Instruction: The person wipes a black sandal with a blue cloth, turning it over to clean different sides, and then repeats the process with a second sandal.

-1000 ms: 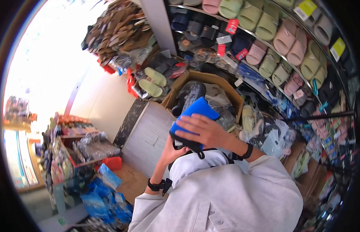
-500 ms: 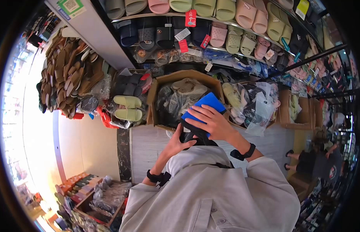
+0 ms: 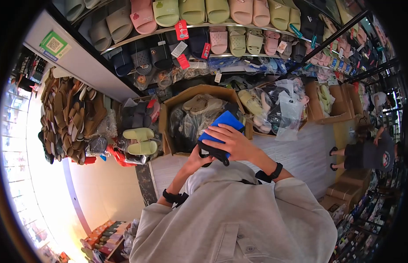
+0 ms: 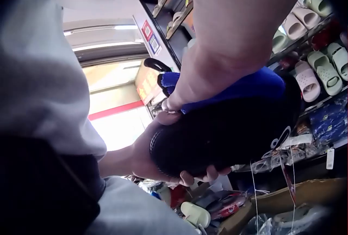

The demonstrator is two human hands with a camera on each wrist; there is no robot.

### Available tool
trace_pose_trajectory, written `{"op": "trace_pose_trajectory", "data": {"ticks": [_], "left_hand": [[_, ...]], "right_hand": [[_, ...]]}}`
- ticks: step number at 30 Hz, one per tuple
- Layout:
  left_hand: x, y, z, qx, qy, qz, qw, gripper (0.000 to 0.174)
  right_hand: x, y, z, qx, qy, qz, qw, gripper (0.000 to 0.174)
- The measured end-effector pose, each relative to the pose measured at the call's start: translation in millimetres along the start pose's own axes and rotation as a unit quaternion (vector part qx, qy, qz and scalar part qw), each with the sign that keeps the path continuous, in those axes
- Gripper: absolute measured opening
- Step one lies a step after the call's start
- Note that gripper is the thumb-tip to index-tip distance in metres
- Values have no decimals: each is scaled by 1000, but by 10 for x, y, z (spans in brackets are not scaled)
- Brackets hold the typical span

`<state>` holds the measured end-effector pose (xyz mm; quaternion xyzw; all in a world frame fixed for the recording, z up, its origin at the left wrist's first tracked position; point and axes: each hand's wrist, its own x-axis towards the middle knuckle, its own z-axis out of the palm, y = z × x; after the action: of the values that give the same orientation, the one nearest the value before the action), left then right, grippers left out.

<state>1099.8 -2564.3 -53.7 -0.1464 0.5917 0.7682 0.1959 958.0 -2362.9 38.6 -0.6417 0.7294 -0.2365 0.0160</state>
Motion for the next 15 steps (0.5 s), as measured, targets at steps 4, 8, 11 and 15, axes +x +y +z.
{"op": "trace_pose_trajectory", "data": {"ticks": [4, 8, 11, 15], "left_hand": [[-35, 139, 100, -38, 23, 57, 997, 105], [27, 208, 80, 0, 3, 101, 995, 106], [-33, 396, 174, 16, 24, 86, 996, 101], [5, 365, 150, 68, 31, 76, 994, 89]], "right_hand": [[-41, 232, -232, -5, 61, 62, 996, 75], [-80, 414, -262, -56, 172, 156, 971, 72], [-35, 259, -233, -44, 160, 109, 980, 70], [-85, 107, -145, -32, 74, -19, 997, 70]]}}
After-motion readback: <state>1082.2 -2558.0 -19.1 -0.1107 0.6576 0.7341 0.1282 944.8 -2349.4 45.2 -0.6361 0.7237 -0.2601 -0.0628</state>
